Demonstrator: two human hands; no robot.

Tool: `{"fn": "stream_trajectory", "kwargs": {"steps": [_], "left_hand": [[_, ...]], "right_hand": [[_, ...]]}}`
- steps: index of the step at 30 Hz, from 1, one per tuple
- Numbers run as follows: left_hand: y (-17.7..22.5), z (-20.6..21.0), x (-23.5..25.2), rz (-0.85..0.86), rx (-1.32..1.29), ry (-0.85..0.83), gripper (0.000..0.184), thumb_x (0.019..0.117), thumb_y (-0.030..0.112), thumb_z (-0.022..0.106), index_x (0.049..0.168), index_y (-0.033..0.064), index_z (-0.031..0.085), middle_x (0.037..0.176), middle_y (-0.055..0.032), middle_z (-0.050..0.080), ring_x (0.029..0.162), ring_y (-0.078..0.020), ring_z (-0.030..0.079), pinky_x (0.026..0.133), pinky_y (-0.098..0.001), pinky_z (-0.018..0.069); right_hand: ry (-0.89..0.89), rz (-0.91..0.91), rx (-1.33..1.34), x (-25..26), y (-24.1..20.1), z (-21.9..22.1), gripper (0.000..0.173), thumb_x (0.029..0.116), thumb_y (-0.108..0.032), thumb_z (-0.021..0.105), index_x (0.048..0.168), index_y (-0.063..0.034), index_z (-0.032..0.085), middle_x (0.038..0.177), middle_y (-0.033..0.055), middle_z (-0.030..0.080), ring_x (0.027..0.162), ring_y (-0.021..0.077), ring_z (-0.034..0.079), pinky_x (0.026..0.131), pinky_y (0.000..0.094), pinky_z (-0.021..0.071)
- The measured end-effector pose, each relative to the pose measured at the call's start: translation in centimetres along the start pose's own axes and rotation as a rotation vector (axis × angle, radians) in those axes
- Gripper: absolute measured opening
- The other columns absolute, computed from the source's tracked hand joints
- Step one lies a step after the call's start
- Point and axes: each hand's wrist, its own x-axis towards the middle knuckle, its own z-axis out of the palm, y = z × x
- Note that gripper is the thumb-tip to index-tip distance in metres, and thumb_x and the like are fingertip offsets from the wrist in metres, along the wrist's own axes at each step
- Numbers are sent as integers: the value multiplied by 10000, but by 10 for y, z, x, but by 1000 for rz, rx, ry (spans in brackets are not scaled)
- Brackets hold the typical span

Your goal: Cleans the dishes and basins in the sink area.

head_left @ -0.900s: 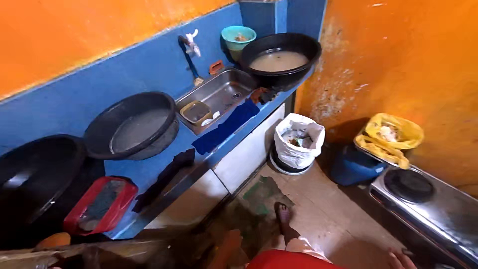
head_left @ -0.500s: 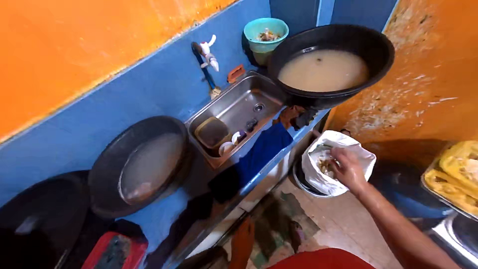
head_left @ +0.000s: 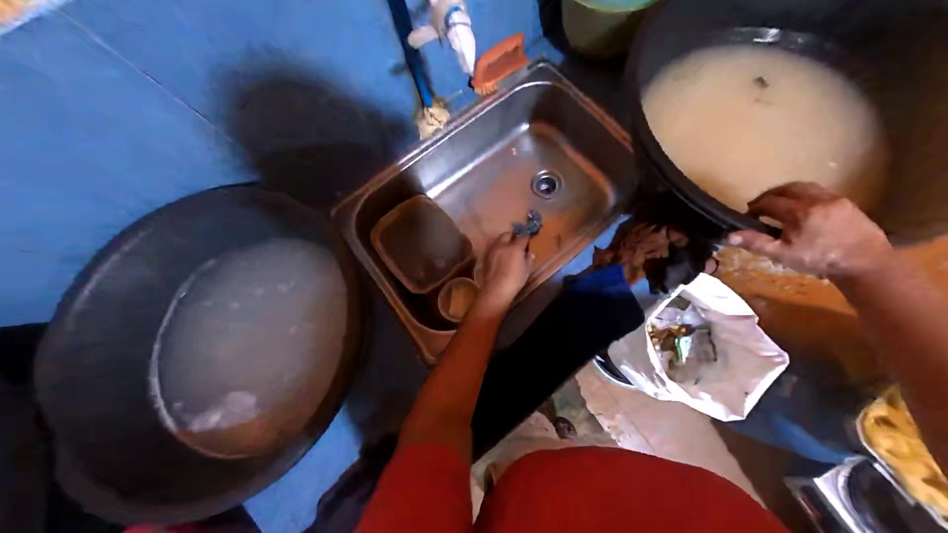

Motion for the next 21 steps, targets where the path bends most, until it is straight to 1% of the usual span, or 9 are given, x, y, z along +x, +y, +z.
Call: {"fn": "stream_trajectory", "kwargs": {"steps": [4,6,7,9,11,14,17,19,21], "left_hand": [[-19,41,105,-80,8,-214,518,1003,215,640,1506,163,527,1479,-285,499,1368,-504,467,1046,-669,448],[-22,52,122,-141,-43,-280,386,1083,232,485,1451,157,577,1497,-211,516,1392,-446,469,1068,-637,446],[-23,49,126,-107,-12,-287,357,1081,200,476,1401,132,622,1463,-193,557,1367,-426,506,1057,-618,463],[-28,28,125,-5,68,-232,301,1031,200,572,1291,107,690,1328,-193,647,1261,-412,596,987,-607,518],[-35,-9,102,38,114,-192,317,966,221,669,1266,126,702,1246,-202,678,1185,-420,636,947,-637,524],[-53,-54,42,-19,214,-269,292,949,187,732,1231,115,717,1175,-237,695,1114,-471,657,916,-688,518],[-61,-64,17,-205,193,-505,387,949,255,750,1280,63,694,1296,-254,642,1219,-466,602,1019,-679,465],[-50,-66,26,-146,44,-410,438,974,292,731,1294,-2,669,1327,-268,620,1228,-446,603,1044,-643,467],[-20,-72,56,-40,-160,-193,441,1016,295,671,1325,-18,644,1299,-256,643,1170,-397,649,1025,-589,504]], "right_hand": [[-47,14,-20,1,17,5,852,922,-730,482,1234,43,659,1304,297,618,1210,511,596,976,705,468],[-45,16,-12,-1,22,8,906,913,-771,447,1222,53,666,1290,302,635,1212,511,601,997,687,466],[-38,20,-8,0,19,8,902,912,-762,458,1211,63,669,1274,309,642,1198,516,609,988,683,472],[-62,76,12,3,5,2,810,909,-675,541,1202,69,671,1272,317,637,1189,530,605,966,701,469],[-105,156,40,3,-8,-7,670,902,-534,667,1208,62,675,1297,310,623,1205,528,592,959,720,462],[-91,152,33,2,-5,-5,642,887,-549,688,1176,24,702,1279,263,650,1192,478,619,950,679,495],[-34,66,26,2,2,-1,681,895,-608,648,1124,29,715,1222,254,680,1160,464,644,941,645,522],[-19,20,28,1,4,1,715,903,-638,620,1130,33,715,1214,257,686,1151,463,652,934,638,530],[5,-61,14,0,5,3,759,879,-677,617,1157,22,717,1209,251,692,1149,449,660,942,622,535]]}}
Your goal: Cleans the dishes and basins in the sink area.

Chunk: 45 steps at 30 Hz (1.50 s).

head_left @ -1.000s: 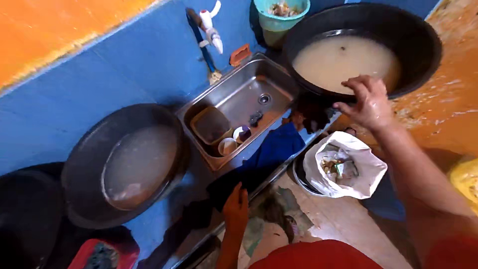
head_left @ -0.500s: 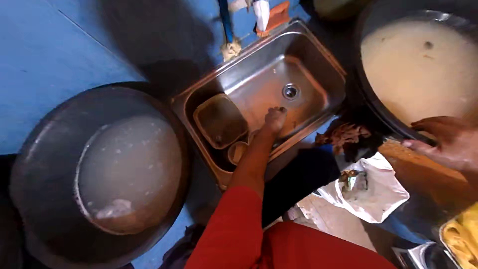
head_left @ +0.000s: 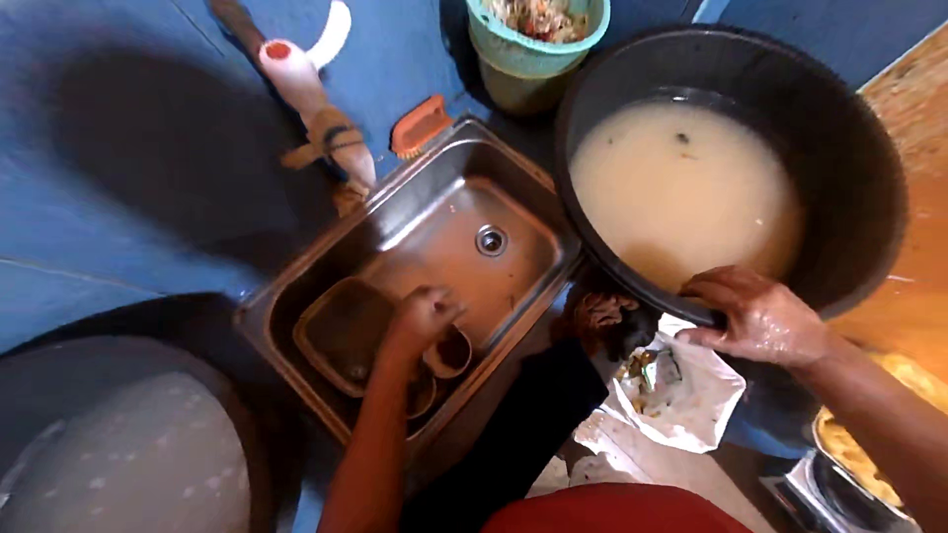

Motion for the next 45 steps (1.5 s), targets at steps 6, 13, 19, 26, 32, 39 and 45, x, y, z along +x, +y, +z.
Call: {"fn": "stream_trajectory", "kwargs": {"steps": [6,13,19,26,32,39,45], "left_hand": [[150,-37,160,166,-574,337,475,1060,359,564,1349,-18,586,1181,-189,671,970,-222,679,862,-397,573],[231,-47,314,-147,-1001,558,642,990,255,685,1502,12,384,1341,-219,575,1042,-251,687,794,-351,623],[254,-67,315,-69,-1231,781,241,955,-9,554,1191,-18,509,975,-125,542,767,-164,586,668,-279,557],[190,-71,198,-35,-1426,835,289,944,60,543,1226,93,484,1008,-69,553,815,-130,593,696,-284,549],[120,-22,81,-115,-1417,978,385,948,38,499,1330,75,475,1179,-102,606,1018,-181,639,841,-364,574],[29,52,44,-432,-1202,937,439,898,-48,567,1329,0,499,1105,-174,623,905,-237,636,749,-423,565],[-12,72,40,-665,-748,716,549,966,83,633,1466,-25,433,1271,-268,602,1051,-334,654,851,-486,580]], "right_hand": [[24,-83,23,-1,6,4,377,878,-294,713,1189,-83,739,1252,182,700,1213,407,640,1024,591,510],[62,-79,17,-6,5,8,401,839,-277,748,1213,-132,733,1201,106,737,1167,357,676,951,542,561],[132,-116,-7,-5,7,13,349,847,-280,712,1163,-138,745,1127,91,755,1078,340,707,891,514,580],[113,-129,17,-3,8,13,322,890,-283,707,1170,-127,735,1093,98,757,1027,339,718,847,501,594],[87,-128,25,-4,5,9,349,876,-204,729,1203,-83,725,1089,131,755,1013,353,723,836,497,598],[-8,-106,14,-4,2,2,333,875,-156,744,1182,-32,710,1065,157,746,997,370,721,830,511,592],[25,-88,8,-4,2,5,357,879,-250,763,1193,-84,732,1010,126,756,887,340,743,721,513,612]]}}
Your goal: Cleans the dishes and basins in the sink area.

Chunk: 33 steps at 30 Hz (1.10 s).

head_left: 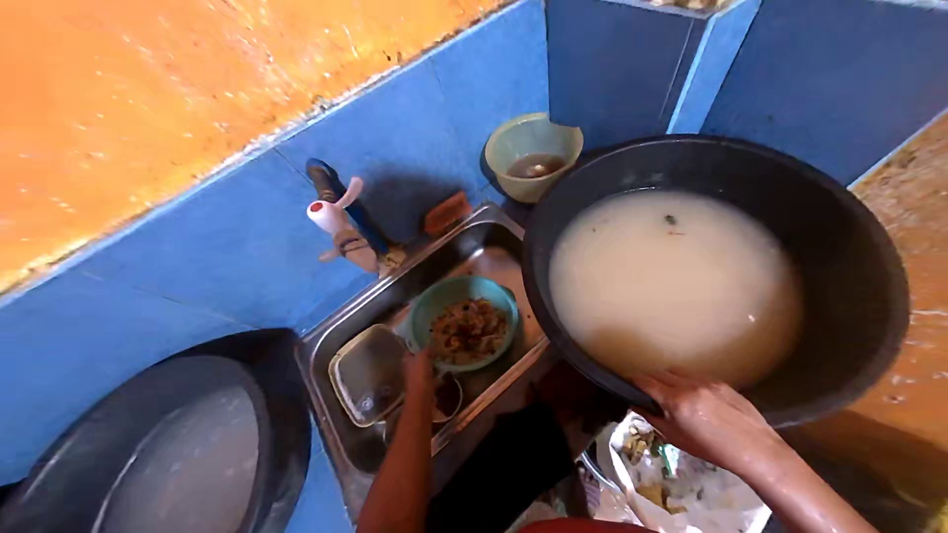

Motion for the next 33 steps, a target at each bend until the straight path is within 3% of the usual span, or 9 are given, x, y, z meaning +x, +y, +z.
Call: {"fn": "stream_trajectory", "kwargs": {"steps": [4,7,11,14,17,20,26,30,33], "left_hand": [[42,-6,-20,401,604,64,830,923,187,734,1552,-120,288,1586,-427,226,1442,-601,305,1167,-661,312],[105,34,-16,606,535,-83,593,1044,310,604,1467,-83,473,1540,-363,385,1424,-524,399,1165,-640,333],[190,152,19,451,67,-393,630,1053,482,534,1406,-40,534,1292,-282,617,1140,-372,636,973,-537,525],[238,226,31,276,-33,-462,786,1013,595,532,1453,-56,482,1445,-296,520,1342,-401,521,1094,-569,446],[255,259,35,161,-144,-538,612,1041,407,552,1490,1,463,1528,-233,461,1421,-343,436,1131,-548,391],[255,261,35,65,-215,-531,464,982,103,561,1429,4,487,1402,-201,539,1241,-297,545,988,-472,496],[220,225,53,59,-223,-470,239,959,68,552,1198,61,530,949,-63,524,754,-132,517,649,-285,478],[205,177,52,9,-268,-538,436,1026,74,449,1457,48,383,1181,-171,549,890,-226,643,720,-360,588],[190,137,40,9,-264,-503,438,1025,68,442,1460,46,398,1267,-214,570,951,-290,682,723,-424,615]], "right_hand": [[84,-29,-37,0,4,7,341,883,-328,690,1129,-102,761,938,91,759,816,291,748,664,468,619],[100,-30,-27,0,5,8,356,878,-333,655,1134,-115,769,971,71,771,829,264,754,680,440,622],[66,-4,-15,-2,3,5,394,832,-309,675,1176,-139,763,1013,58,774,875,262,752,720,436,622],[69,-1,-30,-2,4,6,395,851,-335,648,1186,-162,765,1004,48,778,866,250,747,729,418,616],[75,-17,-54,-3,4,6,388,870,-340,616,1182,-166,767,991,38,780,842,232,743,713,389,608],[70,-25,-53,-3,4,6,379,883,-333,612,1183,-157,762,998,36,778,832,224,739,698,379,605],[68,-15,-27,-2,4,6,395,856,-321,629,1183,-148,765,1013,53,779,855,244,751,710,406,615],[58,0,1,-1,3,6,421,847,-317,631,1201,-133,763,995,85,778,832,282,752,686,456,610],[42,18,9,-2,4,6,424,844,-316,637,1201,-125,762,983,98,776,821,303,754,670,490,610]]}}
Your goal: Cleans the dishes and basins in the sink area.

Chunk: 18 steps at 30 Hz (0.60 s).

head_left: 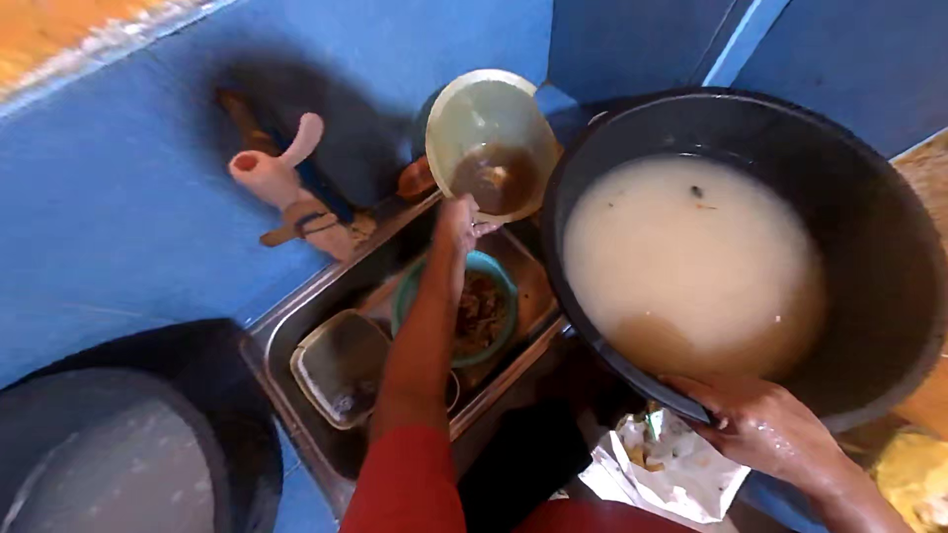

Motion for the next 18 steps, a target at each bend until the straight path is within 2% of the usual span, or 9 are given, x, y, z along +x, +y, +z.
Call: {"fn": "stream_trajectory", "kwargs": {"steps": [3,7,9,11,14,16,18], "left_hand": [[-8,-34,-33,0,28,39,522,1001,36,454,1511,82,351,1353,-211,525,1051,-309,655,771,-454,610],[-23,-75,-64,-1,61,103,455,1028,70,489,1473,54,400,1255,-189,575,982,-280,671,743,-434,617],[-33,-93,-70,18,79,139,409,1031,97,502,1432,64,432,1160,-154,609,866,-227,673,656,-377,602],[-43,-110,-74,28,95,176,473,1016,79,493,1479,81,397,1204,-169,610,872,-238,679,648,-383,602],[-53,-132,-79,23,129,237,585,1008,85,502,1562,104,314,1354,-221,568,998,-321,698,716,-476,631],[-59,-144,-82,44,149,255,586,1045,111,490,1586,129,264,1400,-235,538,1012,-341,704,719,-489,638],[-66,-153,-82,80,195,283,636,1037,107,503,1608,141,226,1395,-251,547,990,-347,713,711,-497,639]], "right_hand": [[-12,17,12,0,-1,-1,424,842,-315,645,1188,-101,764,947,127,771,788,332,747,650,529,596],[-63,50,30,-2,-1,-3,411,879,-310,645,1214,-96,750,961,163,764,810,383,744,668,599,583],[-63,54,25,-1,-1,-3,420,888,-326,636,1219,-92,748,950,175,761,805,398,740,665,613,577],[-72,72,23,-1,-2,-4,420,894,-331,636,1220,-91,748,953,176,759,814,401,739,676,620,574],[-79,84,23,-1,-2,-5,406,900,-321,636,1209,-83,750,970,175,762,823,398,742,679,623,574],[-74,83,17,-1,-2,-5,406,906,-341,622,1188,-80,754,943,179,757,787,400,736,641,627,563],[-63,78,13,-1,-2,-4,411,908,-351,616,1182,-78,755,929,183,754,769,403,732,626,627,556]]}}
